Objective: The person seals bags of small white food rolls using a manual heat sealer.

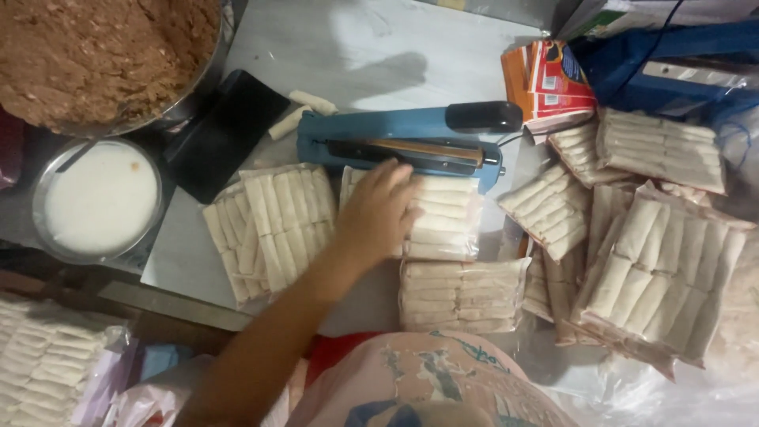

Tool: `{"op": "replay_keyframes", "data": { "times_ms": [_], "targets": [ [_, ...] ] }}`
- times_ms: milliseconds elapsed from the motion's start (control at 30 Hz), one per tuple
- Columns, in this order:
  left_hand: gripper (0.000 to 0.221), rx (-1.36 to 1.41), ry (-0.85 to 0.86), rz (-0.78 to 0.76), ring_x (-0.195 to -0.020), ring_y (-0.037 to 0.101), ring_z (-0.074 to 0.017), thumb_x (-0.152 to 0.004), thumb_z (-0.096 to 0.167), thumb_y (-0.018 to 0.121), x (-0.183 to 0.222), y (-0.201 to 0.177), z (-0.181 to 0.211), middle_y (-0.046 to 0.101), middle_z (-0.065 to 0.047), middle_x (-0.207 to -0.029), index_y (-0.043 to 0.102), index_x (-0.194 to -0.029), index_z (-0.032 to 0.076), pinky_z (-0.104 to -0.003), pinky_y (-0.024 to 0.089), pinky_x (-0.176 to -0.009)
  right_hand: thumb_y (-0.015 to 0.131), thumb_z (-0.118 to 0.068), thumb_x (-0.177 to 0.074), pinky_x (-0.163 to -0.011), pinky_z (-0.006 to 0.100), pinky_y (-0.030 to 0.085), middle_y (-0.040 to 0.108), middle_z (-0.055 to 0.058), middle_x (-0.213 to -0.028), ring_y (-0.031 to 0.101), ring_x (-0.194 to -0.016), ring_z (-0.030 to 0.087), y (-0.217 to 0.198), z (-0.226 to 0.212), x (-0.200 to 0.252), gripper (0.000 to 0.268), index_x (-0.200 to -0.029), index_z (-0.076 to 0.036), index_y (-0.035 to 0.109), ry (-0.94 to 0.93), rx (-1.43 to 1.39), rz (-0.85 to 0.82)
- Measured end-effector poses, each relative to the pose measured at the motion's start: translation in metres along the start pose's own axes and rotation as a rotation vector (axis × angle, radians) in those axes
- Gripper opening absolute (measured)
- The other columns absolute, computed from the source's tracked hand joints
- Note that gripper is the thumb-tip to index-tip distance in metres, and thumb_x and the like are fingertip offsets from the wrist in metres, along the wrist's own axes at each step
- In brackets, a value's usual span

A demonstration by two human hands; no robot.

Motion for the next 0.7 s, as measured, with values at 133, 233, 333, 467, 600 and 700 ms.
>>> {"op": "replay_keyframes", "data": {
  "times_ms": [133,233,333,467,600,700],
  "targets": [
    [0.048,0.128,-0.059,-0.378,-0.123,0.057,-0.0356,-0.084,0.034,0.071,-0.024,-0.009,-0.016,0.063,-0.013,-0.126,0.064,-0.129,0.018,-0.051,0.042,-0.106,0.07,-0.024,-0.081,-0.104,0.041,0.036,0.041,0.011,-0.15,0.043,-0.125,0.024,0.046,-0.04,0.005,0.072,-0.145,-0.011,0.038,0.034,-0.003,-0.03],
    [0.057,0.229,0.063,-0.464,-0.119,0.059,-0.0398,-0.078,0.024,0.077,-0.035,-0.016,-0.016,0.065,-0.018,-0.123,0.06,-0.131,0.009,-0.05,0.045,-0.105,0.07,-0.024,-0.08,-0.108,0.042,0.033,0.039,0.01,-0.152,0.04,-0.13,0.024,0.082,-0.052,-0.006,0.076,-0.147,-0.012,0.036,0.045,-0.002,-0.059],
    [0.064,0.181,0.081,-0.502,-0.111,0.064,-0.04,-0.073,0.026,0.082,-0.032,-0.02,-0.016,0.068,-0.018,-0.117,0.058,-0.13,0.007,-0.052,0.051,-0.098,0.071,-0.024,-0.079,-0.112,0.043,0.031,0.036,0.009,-0.154,0.037,-0.135,0.025,0.122,-0.045,-0.013,0.08,-0.149,-0.013,0.033,0.087,-0.008,-0.085],
    [0.057,0.096,-0.208,-1.053,-0.124,0.052,-0.0342,-0.09,0.032,0.069,-0.073,-0.056,0.029,0.056,-0.022,-0.131,0.044,-0.136,0.01,-0.046,0.051,-0.086,0.072,-0.023,-0.078,-0.116,0.043,0.029,0.033,0.009,-0.156,0.034,-0.14,0.025,0.177,-0.012,-0.032,0.084,-0.151,-0.013,0.03,0.117,-0.018,-0.101],
    [0.08,0.021,-0.207,-1.028,-0.141,0.028,-0.0353,-0.08,0.049,0.076,-0.07,-0.046,0.023,0.036,-0.015,-0.152,0.044,-0.142,0.01,-0.054,0.03,-0.11,0.089,-0.04,-0.064,-0.084,0.048,0.054,0.058,0.009,-0.12,0.066,-0.101,0.032,0.207,0.03,-0.039,0.066,-0.119,-0.018,0.059,0.187,0.108,-0.076],
    [0.081,0.035,-0.239,-0.987,-0.126,0.043,-0.0306,-0.075,0.058,0.076,-0.06,-0.048,0.017,0.049,-0.012,-0.14,0.051,-0.136,0.011,-0.047,0.04,-0.099,0.095,-0.034,-0.056,-0.066,0.033,0.051,0.069,-0.001,-0.088,0.066,-0.078,0.018,0.2,0.031,-0.03,0.036,-0.083,-0.022,0.076,0.129,-0.039,-0.039]
  ]
}}
Point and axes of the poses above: each hand's wrist, its own x-axis away from the middle knuckle, its own y-axis out of the palm, z = x × y, the point moved 1 cm from there along -x, towards the middle knuckle
